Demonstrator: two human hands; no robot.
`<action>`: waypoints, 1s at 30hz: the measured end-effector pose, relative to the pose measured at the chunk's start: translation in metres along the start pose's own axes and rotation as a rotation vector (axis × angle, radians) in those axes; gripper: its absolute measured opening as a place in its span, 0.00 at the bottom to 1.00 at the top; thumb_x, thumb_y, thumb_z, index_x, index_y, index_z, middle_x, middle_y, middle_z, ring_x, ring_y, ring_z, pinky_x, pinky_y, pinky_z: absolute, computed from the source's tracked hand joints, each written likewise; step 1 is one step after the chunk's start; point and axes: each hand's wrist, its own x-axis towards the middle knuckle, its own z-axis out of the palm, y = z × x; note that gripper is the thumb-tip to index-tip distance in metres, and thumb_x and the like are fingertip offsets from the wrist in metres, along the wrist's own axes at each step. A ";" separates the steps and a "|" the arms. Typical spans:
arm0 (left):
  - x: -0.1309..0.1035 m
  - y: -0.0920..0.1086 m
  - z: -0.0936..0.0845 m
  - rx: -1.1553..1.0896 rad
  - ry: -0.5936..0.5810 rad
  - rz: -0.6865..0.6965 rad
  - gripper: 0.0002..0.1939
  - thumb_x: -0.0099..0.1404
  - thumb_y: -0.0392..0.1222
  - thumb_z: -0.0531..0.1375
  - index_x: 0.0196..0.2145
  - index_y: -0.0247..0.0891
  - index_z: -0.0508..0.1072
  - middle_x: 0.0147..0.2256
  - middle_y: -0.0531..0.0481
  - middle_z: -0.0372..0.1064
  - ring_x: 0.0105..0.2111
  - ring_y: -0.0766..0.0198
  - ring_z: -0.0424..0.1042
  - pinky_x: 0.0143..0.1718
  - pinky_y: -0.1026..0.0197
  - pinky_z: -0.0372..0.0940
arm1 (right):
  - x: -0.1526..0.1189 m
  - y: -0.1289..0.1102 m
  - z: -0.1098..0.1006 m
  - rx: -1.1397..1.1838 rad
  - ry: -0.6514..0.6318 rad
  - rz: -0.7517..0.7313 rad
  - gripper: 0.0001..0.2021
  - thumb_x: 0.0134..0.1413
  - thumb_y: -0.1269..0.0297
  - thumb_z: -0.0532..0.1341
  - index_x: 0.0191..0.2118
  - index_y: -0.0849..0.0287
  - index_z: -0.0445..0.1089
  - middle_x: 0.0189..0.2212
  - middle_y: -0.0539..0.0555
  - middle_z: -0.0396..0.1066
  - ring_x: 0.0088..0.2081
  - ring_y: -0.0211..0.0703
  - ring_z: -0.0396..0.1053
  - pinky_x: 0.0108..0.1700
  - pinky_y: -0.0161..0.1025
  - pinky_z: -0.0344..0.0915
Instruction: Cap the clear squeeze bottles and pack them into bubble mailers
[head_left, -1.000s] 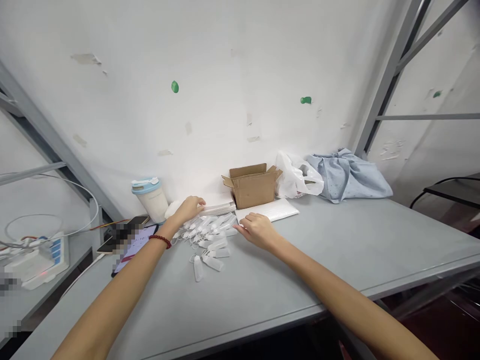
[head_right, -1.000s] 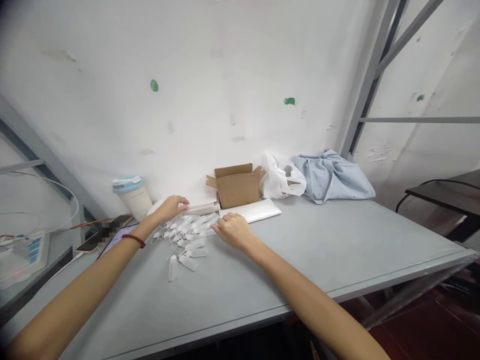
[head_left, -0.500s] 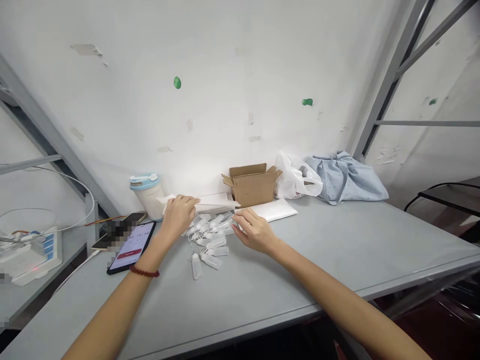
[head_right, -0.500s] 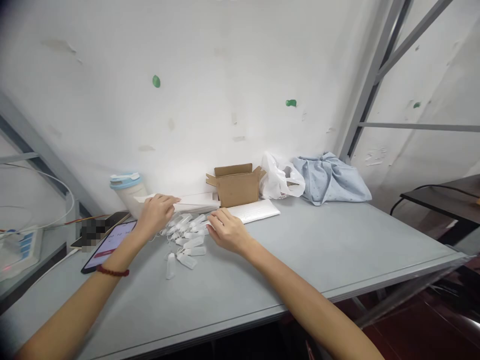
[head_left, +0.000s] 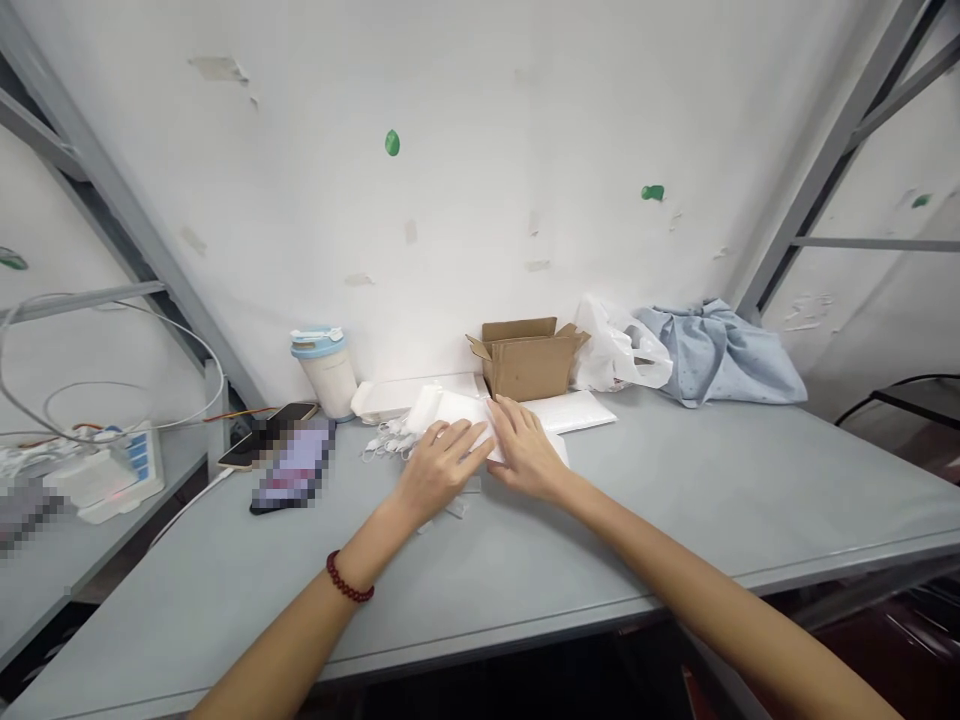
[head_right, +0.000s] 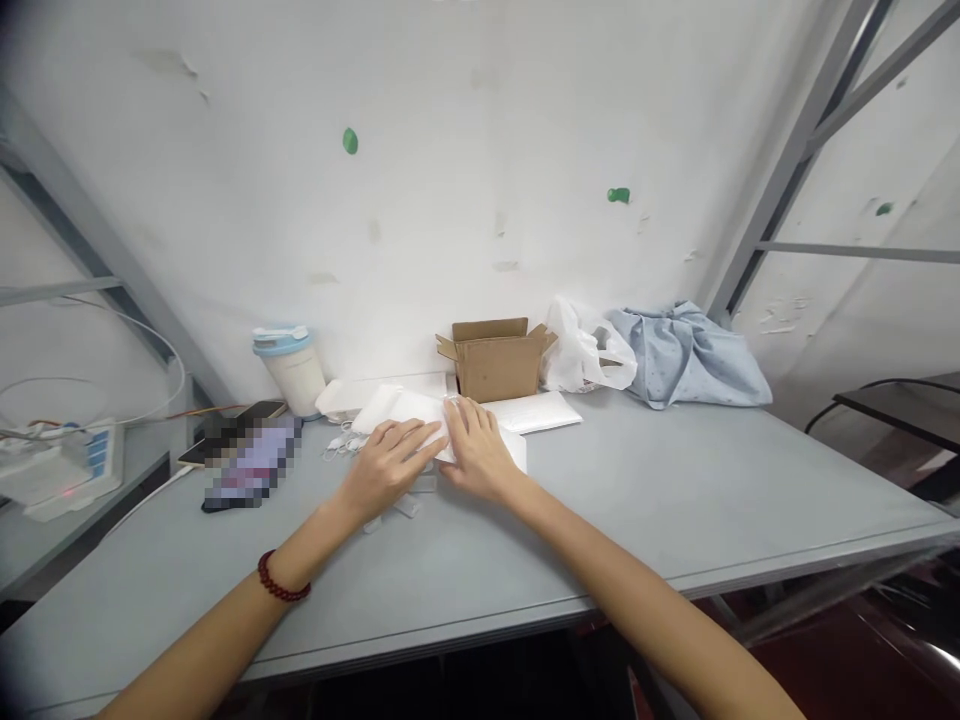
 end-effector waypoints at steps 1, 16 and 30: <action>-0.001 -0.001 0.000 -0.025 -0.020 -0.005 0.18 0.66 0.32 0.46 0.48 0.42 0.68 0.48 0.43 0.69 0.47 0.56 0.66 0.46 0.51 0.58 | -0.001 0.002 -0.002 0.013 -0.056 0.022 0.39 0.45 0.61 0.59 0.61 0.69 0.44 0.57 0.71 0.49 0.58 0.60 0.46 0.54 0.59 0.49; -0.005 -0.024 -0.012 -0.169 0.283 -0.379 0.10 0.61 0.40 0.54 0.37 0.40 0.74 0.46 0.46 0.70 0.50 0.53 0.62 0.51 0.47 0.54 | 0.001 0.013 -0.010 0.059 -0.022 0.138 0.40 0.38 0.58 0.62 0.59 0.64 0.47 0.52 0.66 0.52 0.52 0.57 0.50 0.52 0.52 0.49; -0.001 -0.030 -0.008 -1.206 0.029 -1.037 0.14 0.47 0.42 0.60 0.32 0.32 0.72 0.23 0.52 0.70 0.23 0.63 0.68 0.23 0.65 0.61 | -0.003 -0.001 -0.011 -0.100 -0.023 -0.030 0.45 0.39 0.58 0.62 0.63 0.61 0.41 0.57 0.68 0.45 0.53 0.63 0.46 0.52 0.55 0.46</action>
